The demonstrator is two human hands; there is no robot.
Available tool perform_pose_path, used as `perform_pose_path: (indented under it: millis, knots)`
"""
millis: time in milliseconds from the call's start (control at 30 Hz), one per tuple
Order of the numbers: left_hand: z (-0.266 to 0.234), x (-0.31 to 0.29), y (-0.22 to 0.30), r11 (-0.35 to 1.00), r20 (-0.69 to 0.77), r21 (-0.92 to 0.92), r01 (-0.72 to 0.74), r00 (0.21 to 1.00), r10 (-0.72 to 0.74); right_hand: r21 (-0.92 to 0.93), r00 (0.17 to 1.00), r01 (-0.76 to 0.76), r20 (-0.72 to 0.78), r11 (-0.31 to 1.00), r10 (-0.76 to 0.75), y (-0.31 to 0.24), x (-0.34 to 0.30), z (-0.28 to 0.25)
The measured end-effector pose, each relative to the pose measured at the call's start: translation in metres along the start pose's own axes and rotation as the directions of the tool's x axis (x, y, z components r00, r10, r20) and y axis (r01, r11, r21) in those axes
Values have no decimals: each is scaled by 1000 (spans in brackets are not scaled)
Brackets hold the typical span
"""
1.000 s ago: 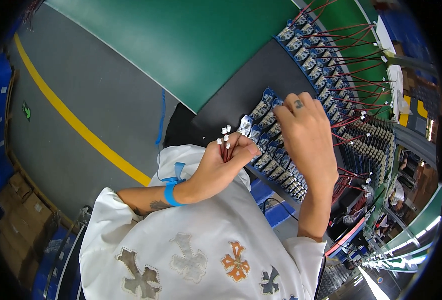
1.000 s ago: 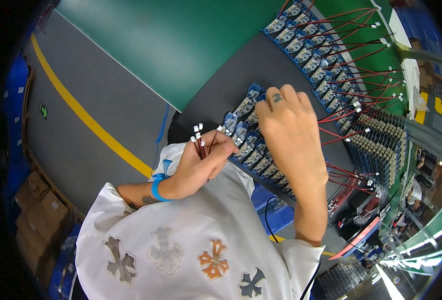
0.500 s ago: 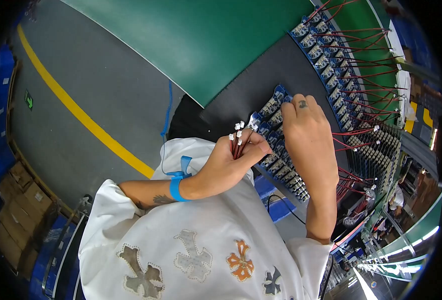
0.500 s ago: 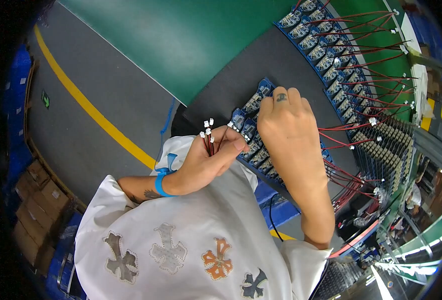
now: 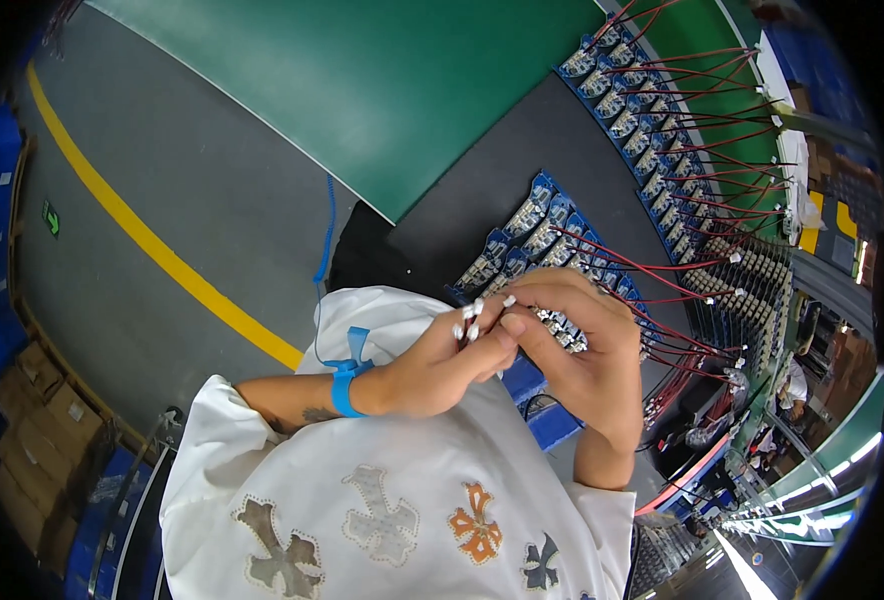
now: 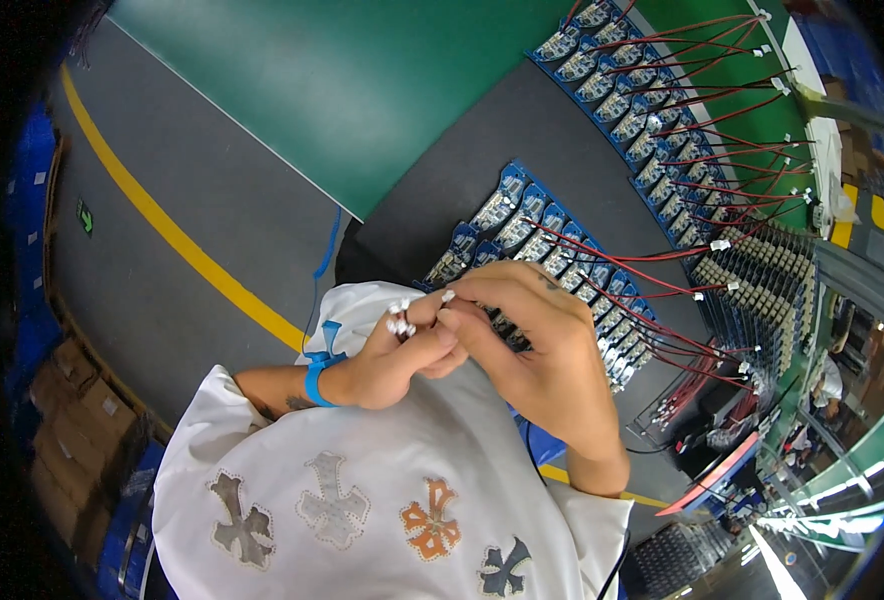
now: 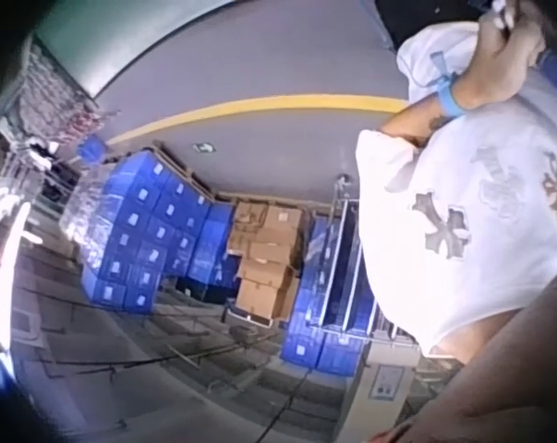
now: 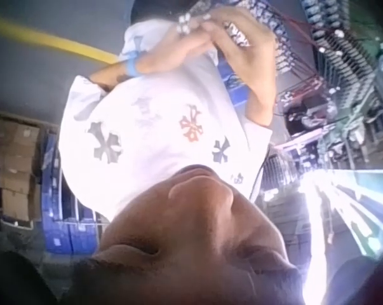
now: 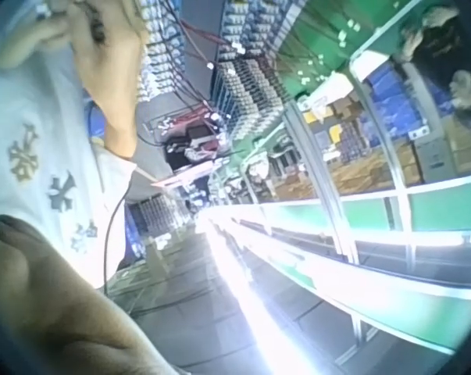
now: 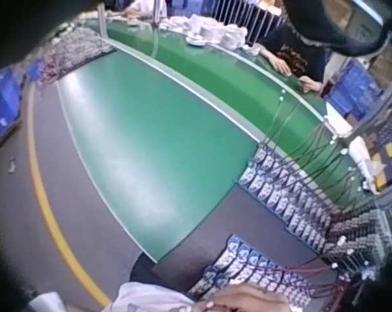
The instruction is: The person connects wire harnesses to small electronic circuit boards by hand, attaching the connectors on the harnesses to the circuit boards.
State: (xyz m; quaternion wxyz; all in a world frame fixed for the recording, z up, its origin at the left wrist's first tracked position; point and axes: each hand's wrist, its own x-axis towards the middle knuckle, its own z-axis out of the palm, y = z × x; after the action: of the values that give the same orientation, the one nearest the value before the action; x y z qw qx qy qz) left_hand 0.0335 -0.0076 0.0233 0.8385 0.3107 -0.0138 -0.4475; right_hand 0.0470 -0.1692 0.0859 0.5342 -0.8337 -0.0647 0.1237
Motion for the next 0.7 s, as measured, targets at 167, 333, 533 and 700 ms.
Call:
perform_pose_path:
  millis: [167, 333, 533, 700]
  knots:
    - [5, 0, 6, 998, 131, 46, -40, 991, 33, 322, 967, 93, -254, 942, -9, 13, -15, 12]
    - [6, 12, -9, 957, -120, 120, -262, 954, 276, 635, 904, 172, -406, 753, 136, 11, -27, 7]
    - [3, 8, 7, 979, -220, 152, -133, 962, 164, -110, 941, -76, -337, 991, 35, -6, -27, 9]
    - [5, 10, 9, 966, -274, 233, -108, 946, 172, -356, 966, 20, -235, 934, -110, -8, -21, 11]
